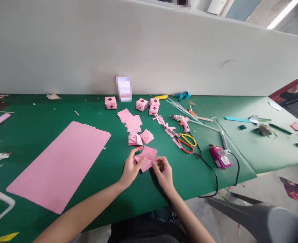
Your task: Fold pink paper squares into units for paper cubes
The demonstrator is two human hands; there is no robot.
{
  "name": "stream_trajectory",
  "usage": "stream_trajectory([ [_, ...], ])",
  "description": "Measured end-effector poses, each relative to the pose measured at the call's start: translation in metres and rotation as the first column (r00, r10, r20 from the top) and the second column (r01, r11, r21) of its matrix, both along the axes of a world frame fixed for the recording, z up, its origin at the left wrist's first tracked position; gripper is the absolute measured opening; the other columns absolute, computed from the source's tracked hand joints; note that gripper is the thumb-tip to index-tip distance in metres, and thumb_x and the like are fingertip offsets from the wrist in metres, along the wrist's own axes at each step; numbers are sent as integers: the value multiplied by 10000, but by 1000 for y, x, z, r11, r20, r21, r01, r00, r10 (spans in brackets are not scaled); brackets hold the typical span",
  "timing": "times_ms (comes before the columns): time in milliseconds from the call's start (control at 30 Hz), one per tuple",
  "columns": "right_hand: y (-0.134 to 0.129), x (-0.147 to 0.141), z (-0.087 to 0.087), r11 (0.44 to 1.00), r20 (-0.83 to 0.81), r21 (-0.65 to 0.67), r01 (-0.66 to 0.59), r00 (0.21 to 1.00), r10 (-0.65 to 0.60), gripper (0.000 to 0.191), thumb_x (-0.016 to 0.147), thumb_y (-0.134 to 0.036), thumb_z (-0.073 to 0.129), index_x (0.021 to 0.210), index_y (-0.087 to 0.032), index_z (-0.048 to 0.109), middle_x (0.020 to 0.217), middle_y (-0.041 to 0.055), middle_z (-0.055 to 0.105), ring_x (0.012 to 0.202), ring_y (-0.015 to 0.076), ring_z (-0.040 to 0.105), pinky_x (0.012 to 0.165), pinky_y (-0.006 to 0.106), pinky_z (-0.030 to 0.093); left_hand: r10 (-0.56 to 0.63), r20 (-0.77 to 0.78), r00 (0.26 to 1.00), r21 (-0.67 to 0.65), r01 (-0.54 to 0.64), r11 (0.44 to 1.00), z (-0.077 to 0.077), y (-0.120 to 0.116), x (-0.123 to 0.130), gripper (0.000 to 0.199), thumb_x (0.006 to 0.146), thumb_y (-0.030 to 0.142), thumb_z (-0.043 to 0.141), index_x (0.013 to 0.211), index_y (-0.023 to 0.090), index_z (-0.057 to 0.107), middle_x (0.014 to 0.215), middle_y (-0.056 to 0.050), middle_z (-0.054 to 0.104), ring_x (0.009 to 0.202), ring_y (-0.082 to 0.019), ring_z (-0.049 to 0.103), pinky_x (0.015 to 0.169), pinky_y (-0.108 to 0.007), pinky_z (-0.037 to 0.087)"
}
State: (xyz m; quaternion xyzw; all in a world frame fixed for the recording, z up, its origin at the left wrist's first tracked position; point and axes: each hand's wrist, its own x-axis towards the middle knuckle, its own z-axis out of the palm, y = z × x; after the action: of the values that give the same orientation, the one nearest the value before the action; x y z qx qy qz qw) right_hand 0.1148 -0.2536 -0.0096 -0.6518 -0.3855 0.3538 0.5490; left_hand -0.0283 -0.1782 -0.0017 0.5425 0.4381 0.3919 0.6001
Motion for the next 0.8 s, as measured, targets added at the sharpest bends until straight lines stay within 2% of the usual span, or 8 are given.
stream_trajectory([
  [67, 0, 0, 1, 1000, 54, -8, 2, 999, -2, 196, 898, -387, 641, 903, -199, 586, 813, 24, 631, 667, 145, 576, 532, 240, 439, -22, -2, 1000, 44, 22, 999, -1, 1, 0, 493, 858, 408, 710, 1273, 186, 564, 1254, -139, 679, 1083, -261, 693, 890, -369, 575],
  [267, 3, -2, 4, 999, 62, -27, 19, 998, -17, 264, 874, -452, 651, 880, -193, 605, 806, 28, 641, 642, 148, 564, 540, 252, 441, -30, -6, 1000, 12, 30, 999, 1, 1, 1, 553, 833, 411, 736, 1285, 170, 529, 1252, -159, 673, 1040, -265, 709, 876, -395, 581],
  [433, 4, -3, 8, 999, 176, -42, -5, 984, 13, 289, 900, -452, 616, 778, -190, 610, 714, 6, 610, 572, 133, 511, 552, 261, 411, -23, -69, 997, 52, 26, 998, -1, 2, 0, 560, 832, 425, 737, 1286, 175, 524, 1256, -147, 669, 1028, -257, 706, 885, -386, 570],
  [633, 3, -5, 9, 999, 163, -35, -4, 987, 10, 299, 901, -468, 604, 788, -191, 601, 720, 2, 601, 581, 133, 515, 550, 255, 405, -70, -200, 977, 158, 103, 982, -4, 4, -2, 544, 853, 447, 712, 1302, 191, 541, 1260, -125, 668, 969, -243, 703, 846, -373, 562],
  [800, -2, -4, 9, 999, 132, 5, -45, 990, 44, 258, 903, -448, 601, 855, -195, 615, 769, 11, 607, 617, 142, 529, 559, 255, 419, -85, -111, 990, 142, 100, 985, -6, 7, -1, 533, 857, 430, 710, 1295, 182, 537, 1271, -137, 662, 1073, -263, 680, 923, -392, 537],
])
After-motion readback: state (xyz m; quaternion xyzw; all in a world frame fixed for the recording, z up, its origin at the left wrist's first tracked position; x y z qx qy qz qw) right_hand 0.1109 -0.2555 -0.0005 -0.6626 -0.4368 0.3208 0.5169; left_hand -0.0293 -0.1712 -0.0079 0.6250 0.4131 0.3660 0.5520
